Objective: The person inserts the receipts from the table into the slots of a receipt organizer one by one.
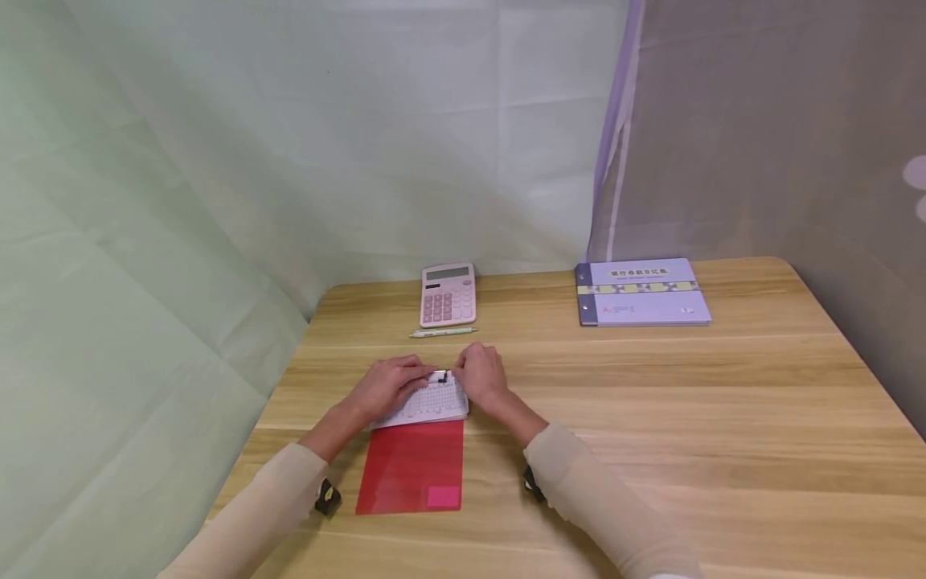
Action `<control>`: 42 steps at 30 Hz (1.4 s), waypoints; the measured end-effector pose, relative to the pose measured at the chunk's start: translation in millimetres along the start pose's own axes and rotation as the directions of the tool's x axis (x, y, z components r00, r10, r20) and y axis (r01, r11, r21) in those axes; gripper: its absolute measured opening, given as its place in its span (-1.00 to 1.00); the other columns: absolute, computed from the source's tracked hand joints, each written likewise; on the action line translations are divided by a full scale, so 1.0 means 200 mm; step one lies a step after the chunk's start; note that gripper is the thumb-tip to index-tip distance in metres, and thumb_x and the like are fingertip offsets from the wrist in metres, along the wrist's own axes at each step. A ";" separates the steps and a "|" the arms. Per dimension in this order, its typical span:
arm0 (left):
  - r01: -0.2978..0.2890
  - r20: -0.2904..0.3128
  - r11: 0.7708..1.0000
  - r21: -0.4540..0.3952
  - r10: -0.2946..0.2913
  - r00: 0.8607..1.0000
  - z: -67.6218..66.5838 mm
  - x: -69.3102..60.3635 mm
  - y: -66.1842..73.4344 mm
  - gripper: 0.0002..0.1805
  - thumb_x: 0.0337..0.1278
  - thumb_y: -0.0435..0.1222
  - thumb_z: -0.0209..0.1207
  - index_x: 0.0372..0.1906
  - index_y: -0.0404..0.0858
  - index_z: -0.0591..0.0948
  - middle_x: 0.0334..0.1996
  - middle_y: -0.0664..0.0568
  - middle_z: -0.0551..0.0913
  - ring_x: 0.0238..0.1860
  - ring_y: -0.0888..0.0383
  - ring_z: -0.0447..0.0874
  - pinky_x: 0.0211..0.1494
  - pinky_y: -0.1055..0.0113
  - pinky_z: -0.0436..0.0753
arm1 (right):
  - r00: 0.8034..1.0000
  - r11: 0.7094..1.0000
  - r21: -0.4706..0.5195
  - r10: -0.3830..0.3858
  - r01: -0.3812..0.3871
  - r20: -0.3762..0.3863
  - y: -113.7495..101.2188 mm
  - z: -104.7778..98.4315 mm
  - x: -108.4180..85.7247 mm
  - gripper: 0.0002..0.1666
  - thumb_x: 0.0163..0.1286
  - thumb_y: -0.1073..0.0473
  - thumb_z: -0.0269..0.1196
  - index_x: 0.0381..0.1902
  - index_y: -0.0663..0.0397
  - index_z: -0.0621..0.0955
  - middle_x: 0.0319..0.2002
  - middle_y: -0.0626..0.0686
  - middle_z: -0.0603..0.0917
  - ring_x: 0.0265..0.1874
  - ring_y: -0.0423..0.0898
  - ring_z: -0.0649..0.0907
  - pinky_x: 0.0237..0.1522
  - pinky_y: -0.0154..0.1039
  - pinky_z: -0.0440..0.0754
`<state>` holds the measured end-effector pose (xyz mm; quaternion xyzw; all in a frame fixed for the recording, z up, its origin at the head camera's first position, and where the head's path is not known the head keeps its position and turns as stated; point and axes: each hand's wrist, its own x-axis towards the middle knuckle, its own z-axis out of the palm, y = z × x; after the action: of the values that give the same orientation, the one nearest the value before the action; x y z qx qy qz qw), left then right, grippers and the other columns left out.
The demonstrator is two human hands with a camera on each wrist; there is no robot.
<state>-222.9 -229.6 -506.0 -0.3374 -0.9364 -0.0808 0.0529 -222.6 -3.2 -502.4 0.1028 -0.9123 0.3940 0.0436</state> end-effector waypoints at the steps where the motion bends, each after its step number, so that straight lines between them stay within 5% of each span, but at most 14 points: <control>1: 0.002 0.002 1.000 0.000 -0.002 1.000 0.00 0.00 0.00 -0.61 0.45 -0.21 0.34 0.30 0.01 0.74 -0.14 0.18 0.69 -0.25 0.28 0.57 -0.13 0.35 0.61 | 1.000 1.000 0.002 0.001 -0.001 -0.003 0.00 0.00 0.00 -0.86 0.30 0.32 0.50 -0.48 0.13 0.84 -0.48 -0.01 0.79 -0.44 -0.11 0.69 -0.33 -0.18 0.68; 20: 0.022 0.015 0.999 -0.045 -0.021 1.000 0.00 0.00 -0.01 -0.62 0.45 -0.14 0.35 0.30 0.00 0.74 -0.13 0.19 0.69 -0.19 0.26 0.61 -0.01 0.30 0.67 | 0.992 0.998 0.057 0.009 -0.016 0.124 0.03 -0.04 0.00 -0.95 0.40 0.31 0.44 -0.26 0.17 0.84 -0.36 0.04 0.80 -0.37 -0.08 0.71 -0.33 -0.22 0.67; 28: 0.005 0.007 0.999 -0.045 -0.004 1.000 0.00 0.00 -0.01 -0.63 0.46 -0.15 0.34 0.28 -0.04 0.75 -0.11 0.16 0.71 -0.16 0.24 0.64 0.02 0.26 0.69 | 0.981 0.981 0.154 0.087 -0.114 0.174 0.03 -0.06 -0.01 -0.88 0.42 0.32 0.43 -0.18 0.31 0.81 -0.41 0.09 0.79 -0.64 -0.13 0.67 -0.58 -0.32 0.60; 34: 0.034 0.028 0.999 -0.043 -0.033 0.999 -0.01 0.01 -0.01 -0.62 0.47 -0.12 0.33 0.30 0.01 0.74 -0.10 0.19 0.71 -0.15 0.26 0.64 0.05 0.29 0.69 | 0.923 0.915 0.293 0.172 -0.279 0.344 0.02 -0.13 -0.06 -0.80 0.46 0.28 0.40 -0.30 0.37 0.78 -0.54 0.17 0.76 -0.67 -0.06 0.73 -0.54 -0.22 0.73; 38: 0.041 0.032 0.998 -0.037 -0.040 0.999 0.00 0.01 -0.01 -0.62 0.47 -0.11 0.33 0.30 0.02 0.74 -0.11 0.20 0.70 -0.16 0.27 0.63 0.03 0.31 0.68 | 0.869 0.842 0.375 0.200 -0.389 0.452 0.03 -0.14 -0.09 -0.80 0.46 0.34 0.36 -0.32 0.44 0.74 -0.54 0.23 0.75 -0.67 -0.07 0.72 -0.53 -0.19 0.75; 42: 0.020 0.012 0.999 -0.033 -0.020 1.000 0.00 0.00 0.00 -0.63 0.45 -0.14 0.35 0.28 -0.01 0.75 -0.12 0.18 0.70 -0.16 0.25 0.65 0.02 0.28 0.70 | 0.840 0.767 0.447 0.214 -0.461 0.499 0.05 -0.13 -0.11 -0.84 0.45 0.43 0.34 -0.32 0.50 0.70 -0.54 0.27 0.74 -0.68 -0.08 0.72 -0.53 -0.21 0.75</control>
<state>-223.9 -230.0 -506.1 -0.3293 -0.9385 -0.0948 0.0411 -203.5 25.8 -494.3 0.0231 -0.7498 0.6086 -0.2585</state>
